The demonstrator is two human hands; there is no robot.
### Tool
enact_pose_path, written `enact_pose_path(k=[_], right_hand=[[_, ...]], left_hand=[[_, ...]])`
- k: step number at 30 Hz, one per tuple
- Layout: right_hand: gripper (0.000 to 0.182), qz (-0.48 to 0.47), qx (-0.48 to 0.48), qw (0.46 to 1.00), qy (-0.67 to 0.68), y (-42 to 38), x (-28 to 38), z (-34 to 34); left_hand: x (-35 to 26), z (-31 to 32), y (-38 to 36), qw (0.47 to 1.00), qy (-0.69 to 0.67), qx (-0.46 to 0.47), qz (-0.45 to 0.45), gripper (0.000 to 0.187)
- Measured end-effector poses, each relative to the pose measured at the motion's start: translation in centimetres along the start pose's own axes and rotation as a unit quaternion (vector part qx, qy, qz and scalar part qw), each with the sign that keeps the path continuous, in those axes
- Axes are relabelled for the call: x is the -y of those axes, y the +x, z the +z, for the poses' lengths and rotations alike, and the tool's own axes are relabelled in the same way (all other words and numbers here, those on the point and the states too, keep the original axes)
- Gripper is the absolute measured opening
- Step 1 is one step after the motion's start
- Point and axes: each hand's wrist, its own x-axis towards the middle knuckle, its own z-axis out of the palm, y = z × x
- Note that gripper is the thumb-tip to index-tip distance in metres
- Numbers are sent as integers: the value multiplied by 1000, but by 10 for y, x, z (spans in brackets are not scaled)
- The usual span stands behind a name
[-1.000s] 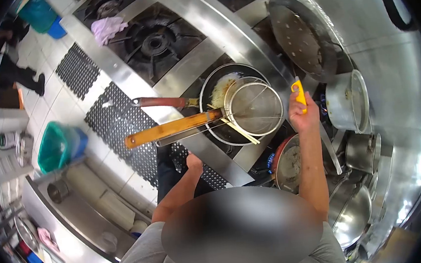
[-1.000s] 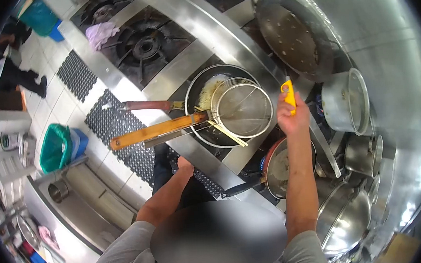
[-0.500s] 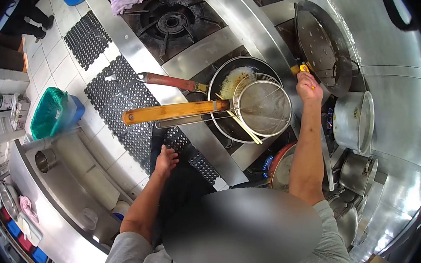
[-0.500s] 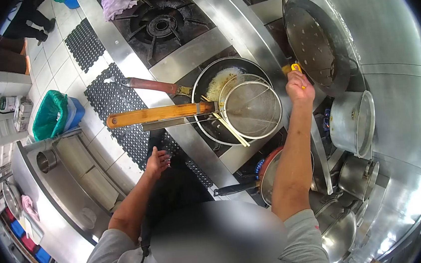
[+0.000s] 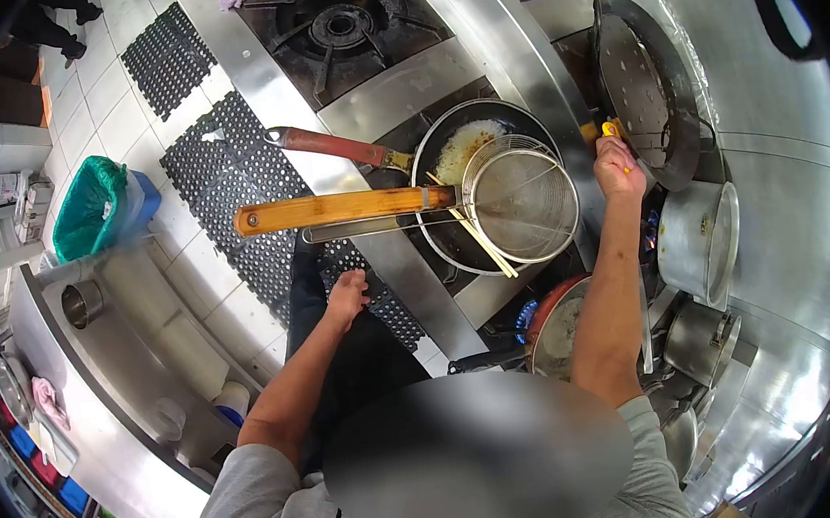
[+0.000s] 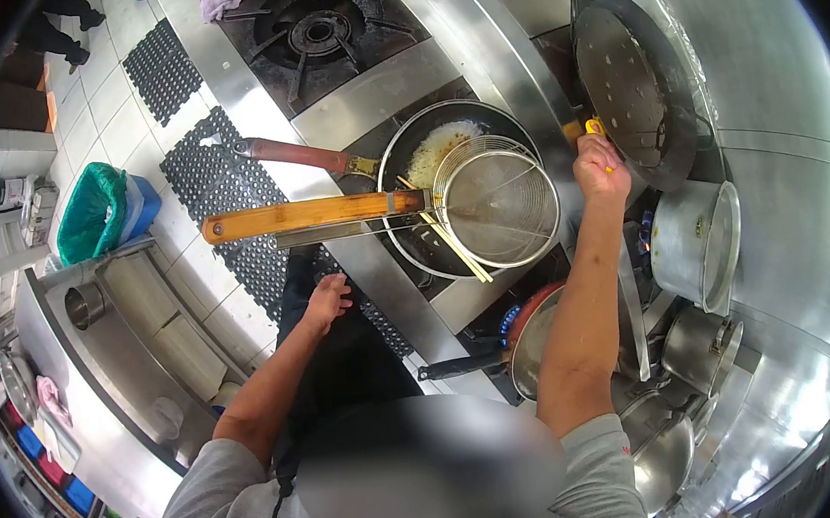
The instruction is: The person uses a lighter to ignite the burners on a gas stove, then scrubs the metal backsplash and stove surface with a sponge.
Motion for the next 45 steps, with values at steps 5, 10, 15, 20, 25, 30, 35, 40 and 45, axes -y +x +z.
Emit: enact_pose_path(k=[5,10,15,20,25,30,35,40,45], right_hand=[[13,10,32,999,41,0,-7,-5],[13,27,1,997,74,6,-1,-3],[19,2,-22,999,29,4,-6,0],[21,22,-14,999,38,12,6,-3],[22,5,-15,998,64,22,6,4],[22,-8,-24,1000,11,23,7,1],[23,-17,-18,1000,-6,22,9,3],[19,2,-24,1000,19,-14,-9,-5],[40,-67,-40,975,-210,-133,-101,-32]], left_hand=[[-2,-27,-19,927,336,150,76,51],[10,-39,-37,926,307,197,97,50],[29,-47,-28,960,226,139,94,51],[24,-62,-38,972,181,131,66,51],[20,-81,-45,986,127,106,16,48],[21,-91,-47,994,83,73,-2,45],[31,-87,-34,993,89,81,3,45],[28,-68,-30,985,142,93,39,46],[-106,-12,-127,848,288,416,156,45]])
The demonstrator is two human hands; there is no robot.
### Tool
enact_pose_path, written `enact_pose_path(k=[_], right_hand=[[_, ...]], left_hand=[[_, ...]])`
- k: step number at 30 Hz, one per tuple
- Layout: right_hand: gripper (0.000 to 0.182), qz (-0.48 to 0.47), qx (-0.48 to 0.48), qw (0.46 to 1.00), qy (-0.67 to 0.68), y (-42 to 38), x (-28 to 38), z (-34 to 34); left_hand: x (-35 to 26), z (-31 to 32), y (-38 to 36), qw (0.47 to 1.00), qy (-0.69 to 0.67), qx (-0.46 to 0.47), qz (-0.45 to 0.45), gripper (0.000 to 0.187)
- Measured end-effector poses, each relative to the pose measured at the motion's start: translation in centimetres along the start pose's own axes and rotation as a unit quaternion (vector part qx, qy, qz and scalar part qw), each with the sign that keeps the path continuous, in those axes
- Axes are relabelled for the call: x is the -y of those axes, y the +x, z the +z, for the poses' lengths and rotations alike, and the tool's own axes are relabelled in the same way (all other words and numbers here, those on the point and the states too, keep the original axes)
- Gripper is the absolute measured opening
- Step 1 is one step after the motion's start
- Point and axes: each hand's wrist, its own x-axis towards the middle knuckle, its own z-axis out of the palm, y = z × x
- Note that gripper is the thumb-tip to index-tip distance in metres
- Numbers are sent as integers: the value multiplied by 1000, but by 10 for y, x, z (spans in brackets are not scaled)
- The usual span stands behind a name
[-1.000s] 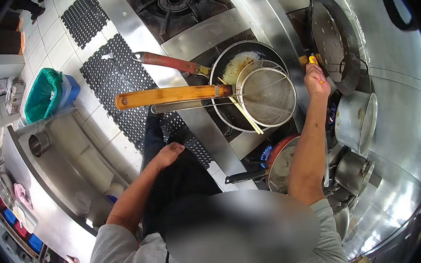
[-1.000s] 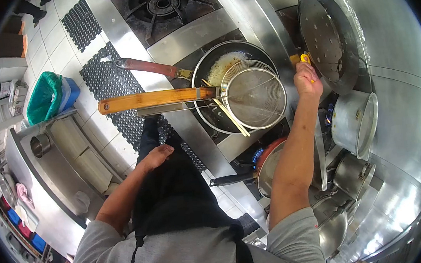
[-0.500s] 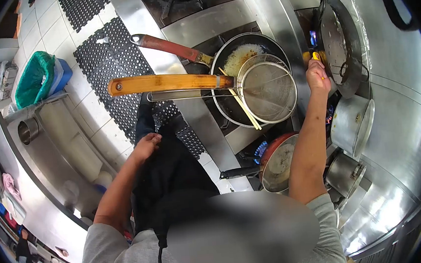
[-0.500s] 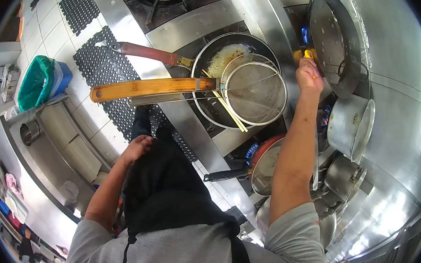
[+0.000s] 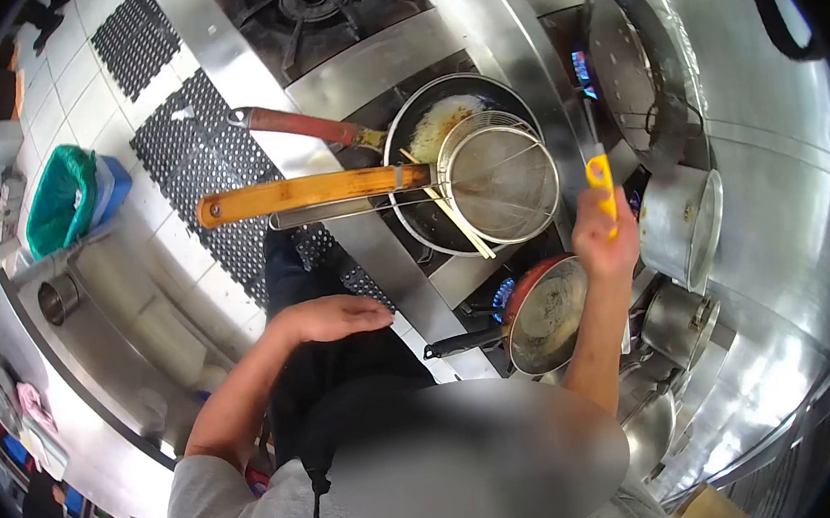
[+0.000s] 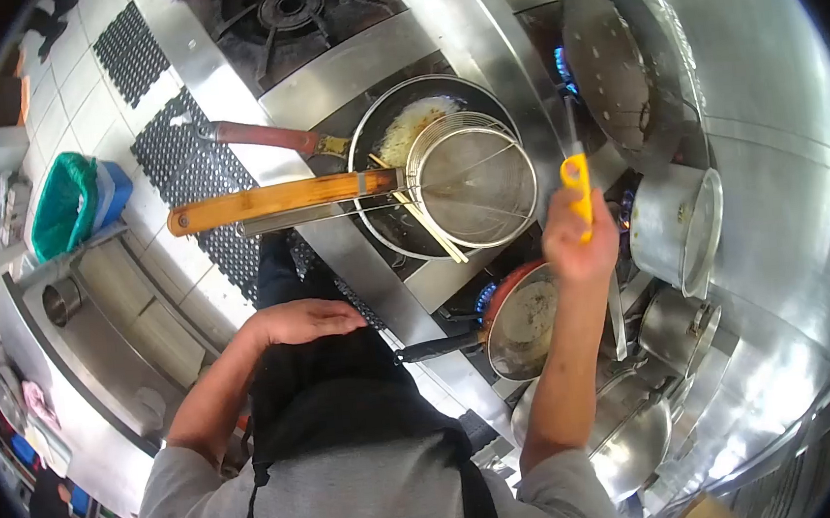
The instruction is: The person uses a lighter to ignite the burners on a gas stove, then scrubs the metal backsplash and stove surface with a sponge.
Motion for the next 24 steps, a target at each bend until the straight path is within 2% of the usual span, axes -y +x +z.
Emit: enact_pose_path(k=[2,3,5,6,7,8,9,10,11,12,13,14,15,16,17,19,24], right_hand=[[45,-15,-16,995,-96,-48,-45,14],[47,-26,-24,991,-126,-69,-60,17],[54,-44,-25,977,-207,-111,-78,14],[54,-61,-22,978,-199,-130,-83,13],[58,-73,-25,957,-279,-148,-88,13],[63,-84,-31,930,-357,-163,-94,11],[63,-101,-28,931,-348,-178,-98,7],[65,-103,-47,918,-379,-192,-100,3],[68,-106,-66,904,-408,-204,-104,-1],[64,-111,-70,898,-420,-213,-108,-4],[64,-128,-67,900,-410,-222,-115,-6],[63,-139,-82,896,-413,-230,-122,-9],[62,-148,-98,892,-416,-239,-129,-11],[60,-157,-108,897,-400,-247,-136,-10],[60,-170,-108,898,-391,-253,-145,-14],[59,-201,-140,907,-342,-267,-164,-23],[56,-215,-149,911,-318,-269,-186,-29]], left_hand=[[-69,-8,7,991,-7,127,-29,43],[-92,-9,10,991,8,131,-32,43],[-135,-14,22,966,107,228,53,38],[-166,-17,24,964,67,244,87,34],[-200,-23,28,958,24,261,119,29],[-231,-30,36,963,-45,195,179,25],[-260,-41,49,957,-114,128,236,21],[-288,-60,75,944,-91,17,316,20],[-320,-71,96,927,-99,-135,336,22],[-341,-87,137,899,-132,-295,295,24],[-366,-104,163,876,-126,-379,271,29],[-383,-119,189,866,-119,-409,263,34],[-396,-129,215,841,-98,-445,291,40],[-400,-152,248,832,7,-495,249,47],[-404,-177,282,841,59,-484,235,51],[-430,-169,288,839,106,-503,180,53],[-432,-166,306,854,76,-484,175,50]])
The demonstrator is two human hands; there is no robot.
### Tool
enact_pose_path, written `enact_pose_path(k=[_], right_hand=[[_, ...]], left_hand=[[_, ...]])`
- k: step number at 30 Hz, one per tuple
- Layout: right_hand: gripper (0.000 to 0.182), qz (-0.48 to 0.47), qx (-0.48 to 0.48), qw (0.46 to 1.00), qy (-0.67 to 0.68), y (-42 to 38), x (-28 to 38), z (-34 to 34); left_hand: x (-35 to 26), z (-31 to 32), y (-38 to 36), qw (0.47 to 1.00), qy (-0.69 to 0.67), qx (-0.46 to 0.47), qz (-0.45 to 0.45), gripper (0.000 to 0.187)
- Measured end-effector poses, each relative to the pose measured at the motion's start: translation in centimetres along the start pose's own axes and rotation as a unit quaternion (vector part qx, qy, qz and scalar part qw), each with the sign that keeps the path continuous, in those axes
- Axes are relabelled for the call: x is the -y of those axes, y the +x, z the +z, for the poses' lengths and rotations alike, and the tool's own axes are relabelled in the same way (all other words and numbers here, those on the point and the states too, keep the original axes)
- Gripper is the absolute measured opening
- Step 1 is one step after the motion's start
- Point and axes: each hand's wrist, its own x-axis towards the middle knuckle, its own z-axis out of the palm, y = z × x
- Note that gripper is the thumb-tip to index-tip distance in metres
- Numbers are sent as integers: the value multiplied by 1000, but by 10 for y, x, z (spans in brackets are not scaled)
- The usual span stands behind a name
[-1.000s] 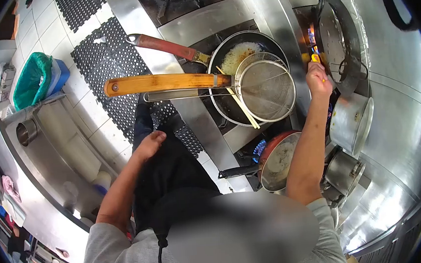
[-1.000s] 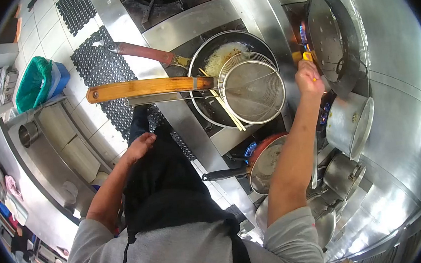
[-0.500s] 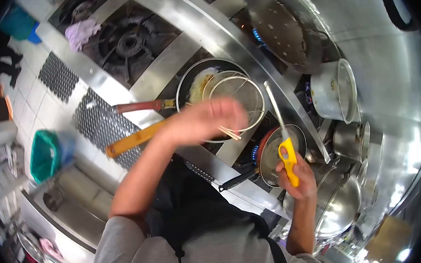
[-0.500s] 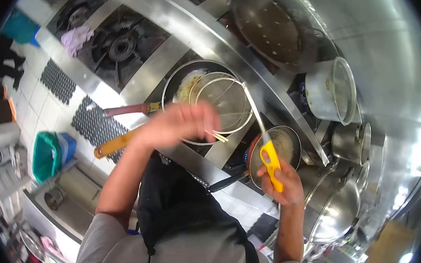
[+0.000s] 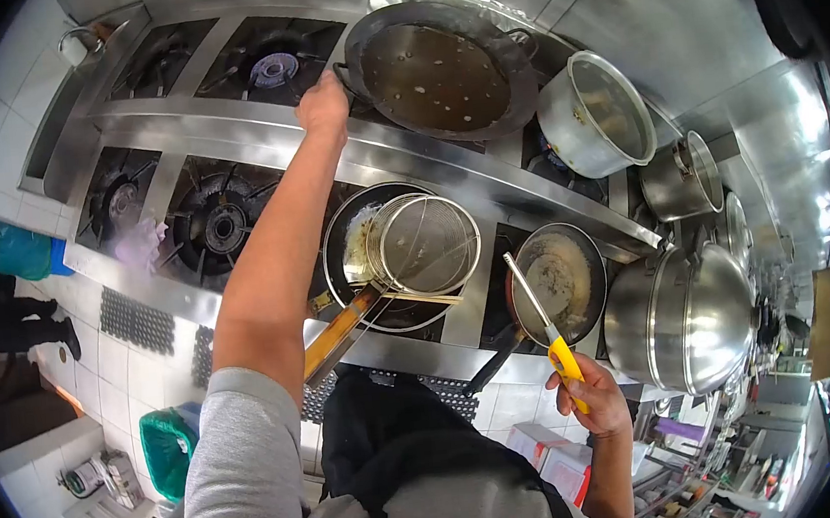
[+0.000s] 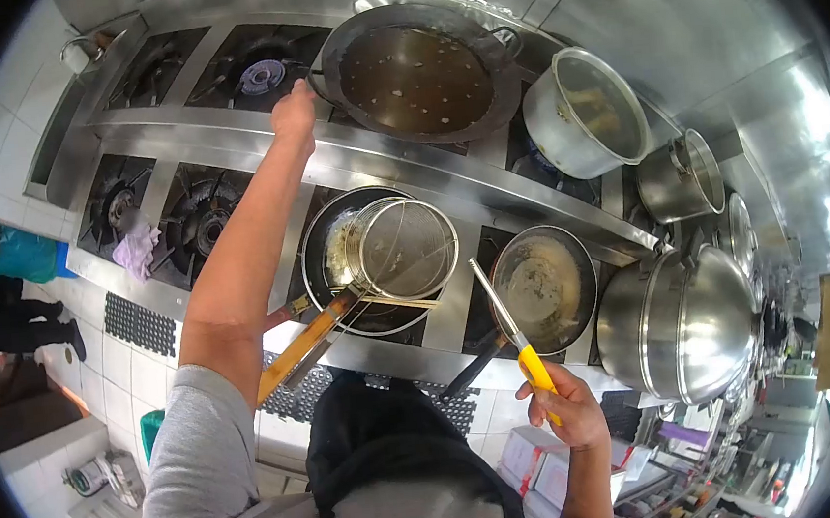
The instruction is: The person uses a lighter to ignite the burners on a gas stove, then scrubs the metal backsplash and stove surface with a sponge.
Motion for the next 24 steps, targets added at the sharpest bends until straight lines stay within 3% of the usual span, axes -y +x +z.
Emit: enact_pose_path(k=[4,9,13,15,24], right_hand=[[56,0,-10,1000,-18,0,-6,16],[54,-1,-14,999,-30,1,-14,24],[56,-6,-18,998,-66,-2,-15,30],[56,-4,-24,997,-71,-5,-15,32],[56,-1,-33,996,-81,-9,-14,32]], left_hand=[[-2,-2,-5,998,-55,33,-1,61],[-7,3,-3,989,-117,40,-76,51],[-17,1,-11,988,-131,37,-74,46],[-30,-10,-22,971,-146,142,-129,33],[-18,-3,-39,957,-196,155,-145,28]])
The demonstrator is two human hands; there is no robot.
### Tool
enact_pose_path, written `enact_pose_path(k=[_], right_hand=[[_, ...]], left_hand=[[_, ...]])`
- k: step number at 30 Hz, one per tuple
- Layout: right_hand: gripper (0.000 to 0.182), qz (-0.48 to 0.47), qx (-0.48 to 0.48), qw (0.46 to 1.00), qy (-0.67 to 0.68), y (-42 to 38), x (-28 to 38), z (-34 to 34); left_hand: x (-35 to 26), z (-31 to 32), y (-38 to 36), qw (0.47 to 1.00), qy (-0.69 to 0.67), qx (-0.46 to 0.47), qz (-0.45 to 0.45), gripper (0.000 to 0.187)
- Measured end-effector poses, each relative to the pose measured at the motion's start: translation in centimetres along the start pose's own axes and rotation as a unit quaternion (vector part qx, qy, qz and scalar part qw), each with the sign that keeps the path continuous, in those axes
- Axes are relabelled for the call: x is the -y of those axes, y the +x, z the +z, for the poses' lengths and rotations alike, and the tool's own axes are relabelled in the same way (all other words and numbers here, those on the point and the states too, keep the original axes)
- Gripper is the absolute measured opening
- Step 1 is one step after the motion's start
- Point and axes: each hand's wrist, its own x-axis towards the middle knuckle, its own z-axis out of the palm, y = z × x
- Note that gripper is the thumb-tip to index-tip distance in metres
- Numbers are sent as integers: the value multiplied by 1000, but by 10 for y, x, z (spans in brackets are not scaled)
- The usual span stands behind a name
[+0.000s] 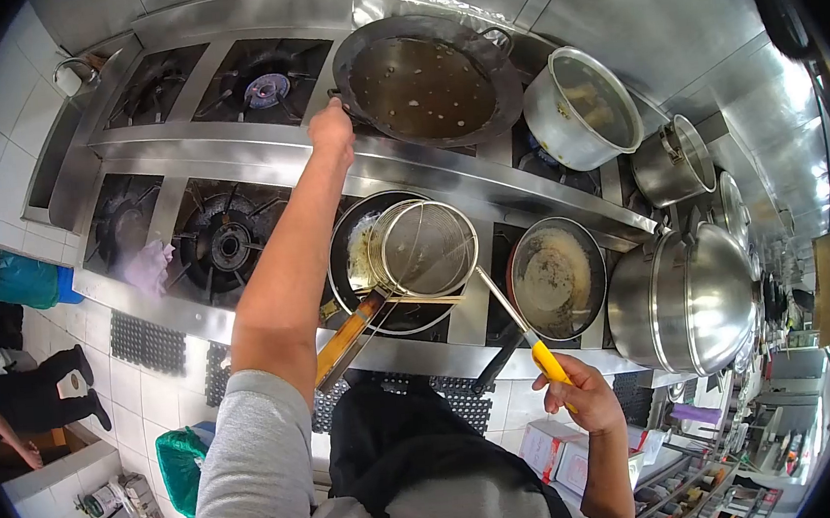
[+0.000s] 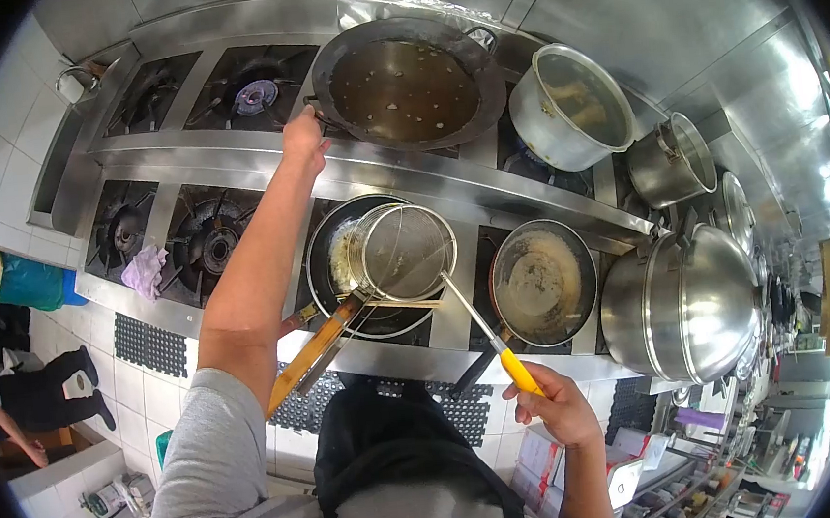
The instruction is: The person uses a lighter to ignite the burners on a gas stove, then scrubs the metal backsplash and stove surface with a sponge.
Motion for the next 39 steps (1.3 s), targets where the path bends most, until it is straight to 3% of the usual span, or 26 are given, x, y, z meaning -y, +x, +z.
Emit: enact_pose_path(k=[7,10,12,13,20,22,39], right_hand=[[56,13,-6,1000,-20,3,1,-4],[58,11,-10,1000,6,8,-1,-9],[59,-26,-28,999,9,13,5,-2],[59,-63,-45,997,12,17,7,2],[46,-55,-40,995,71,44,9,-5],[45,-50,-33,996,71,47,8,-6],[46,-5,-4,1000,28,50,15,-9]], left_hand=[[7,0,-1,1000,-14,-10,11,31],[21,1,11,997,28,-14,74,33],[28,5,15,982,17,-93,164,32],[28,5,16,981,18,-96,165,32],[19,3,21,966,134,-116,188,23],[17,-3,21,969,142,-83,183,21],[32,1,17,970,90,-96,205,28]])
